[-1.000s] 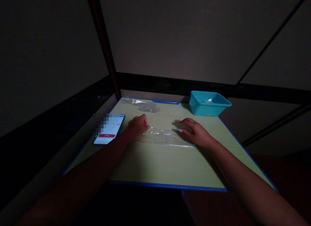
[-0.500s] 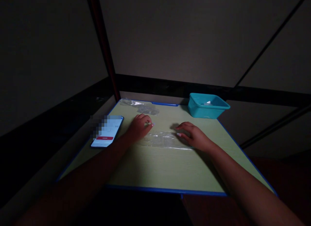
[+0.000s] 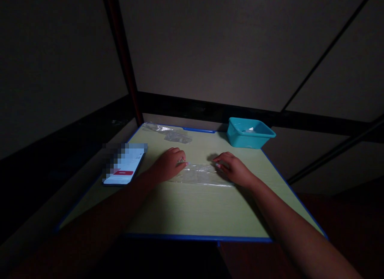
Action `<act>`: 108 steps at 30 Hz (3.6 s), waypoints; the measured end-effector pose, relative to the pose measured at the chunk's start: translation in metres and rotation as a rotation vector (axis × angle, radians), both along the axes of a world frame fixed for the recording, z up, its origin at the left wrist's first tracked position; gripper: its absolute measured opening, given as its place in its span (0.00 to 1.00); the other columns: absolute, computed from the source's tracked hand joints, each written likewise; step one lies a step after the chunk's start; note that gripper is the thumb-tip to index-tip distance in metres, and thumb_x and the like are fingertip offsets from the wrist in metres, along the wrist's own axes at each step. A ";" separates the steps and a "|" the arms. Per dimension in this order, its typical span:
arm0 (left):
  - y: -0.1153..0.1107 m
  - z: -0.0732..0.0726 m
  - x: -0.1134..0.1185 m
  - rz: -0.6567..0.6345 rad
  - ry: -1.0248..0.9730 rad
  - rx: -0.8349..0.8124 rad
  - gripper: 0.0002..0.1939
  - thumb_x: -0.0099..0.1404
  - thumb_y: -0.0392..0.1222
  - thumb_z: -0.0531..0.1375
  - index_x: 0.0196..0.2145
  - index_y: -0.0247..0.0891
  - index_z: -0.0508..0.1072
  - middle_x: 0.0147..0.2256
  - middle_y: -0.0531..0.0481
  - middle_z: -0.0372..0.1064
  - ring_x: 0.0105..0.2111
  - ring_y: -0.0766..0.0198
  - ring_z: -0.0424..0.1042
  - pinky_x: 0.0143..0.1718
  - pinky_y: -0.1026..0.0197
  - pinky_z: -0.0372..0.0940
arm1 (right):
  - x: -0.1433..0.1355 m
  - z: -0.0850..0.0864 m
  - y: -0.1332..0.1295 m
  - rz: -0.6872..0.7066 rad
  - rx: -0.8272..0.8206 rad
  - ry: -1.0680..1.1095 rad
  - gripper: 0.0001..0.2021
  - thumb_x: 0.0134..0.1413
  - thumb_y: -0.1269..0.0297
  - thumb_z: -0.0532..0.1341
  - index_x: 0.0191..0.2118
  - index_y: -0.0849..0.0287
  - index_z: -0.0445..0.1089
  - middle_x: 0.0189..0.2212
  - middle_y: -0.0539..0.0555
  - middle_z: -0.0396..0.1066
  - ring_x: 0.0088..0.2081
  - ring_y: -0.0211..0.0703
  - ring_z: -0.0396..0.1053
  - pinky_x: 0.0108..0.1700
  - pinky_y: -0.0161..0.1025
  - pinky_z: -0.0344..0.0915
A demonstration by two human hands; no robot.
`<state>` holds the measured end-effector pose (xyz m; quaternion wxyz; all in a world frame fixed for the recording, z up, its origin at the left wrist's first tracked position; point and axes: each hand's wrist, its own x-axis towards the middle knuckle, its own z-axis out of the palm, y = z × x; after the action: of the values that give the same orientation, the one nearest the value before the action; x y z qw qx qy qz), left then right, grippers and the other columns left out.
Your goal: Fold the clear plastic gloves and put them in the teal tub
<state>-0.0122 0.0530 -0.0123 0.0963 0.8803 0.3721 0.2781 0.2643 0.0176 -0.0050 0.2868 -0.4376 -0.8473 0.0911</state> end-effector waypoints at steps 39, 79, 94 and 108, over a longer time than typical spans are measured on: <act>0.012 0.000 -0.007 0.341 -0.020 -0.264 0.03 0.56 0.41 0.58 0.29 0.40 0.67 0.26 0.54 0.68 0.29 0.63 0.67 0.32 0.62 0.58 | 0.009 -0.007 0.008 0.020 -0.007 -0.034 0.08 0.55 0.66 0.58 0.40 0.59 0.72 0.37 0.59 0.73 0.42 0.49 0.68 0.45 0.48 0.65; 0.015 -0.014 -0.009 0.093 0.177 -0.038 0.17 0.50 0.50 0.68 0.23 0.38 0.65 0.31 0.50 0.64 0.37 0.57 0.59 0.39 0.58 0.55 | 0.008 -0.008 0.008 -0.015 -0.043 -0.056 0.09 0.55 0.62 0.59 0.38 0.59 0.72 0.36 0.59 0.74 0.41 0.50 0.68 0.45 0.48 0.64; 0.010 -0.011 -0.006 0.037 0.160 -0.058 0.16 0.51 0.48 0.68 0.22 0.38 0.66 0.30 0.50 0.64 0.37 0.57 0.60 0.36 0.60 0.54 | 0.007 -0.006 0.006 -0.009 -0.044 -0.049 0.10 0.56 0.61 0.58 0.39 0.58 0.72 0.36 0.59 0.74 0.41 0.50 0.68 0.44 0.48 0.64; 0.013 -0.001 -0.006 0.329 0.030 0.066 0.19 0.65 0.47 0.52 0.19 0.39 0.61 0.25 0.49 0.61 0.32 0.59 0.61 0.42 0.55 0.56 | 0.006 -0.006 0.006 -0.012 -0.044 -0.055 0.09 0.56 0.61 0.58 0.39 0.58 0.73 0.35 0.58 0.74 0.40 0.50 0.68 0.44 0.49 0.65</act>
<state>-0.0181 0.0655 -0.0138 0.0149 0.8143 0.5032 0.2888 0.2708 0.0232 -0.0110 0.2540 -0.4511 -0.8502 0.0961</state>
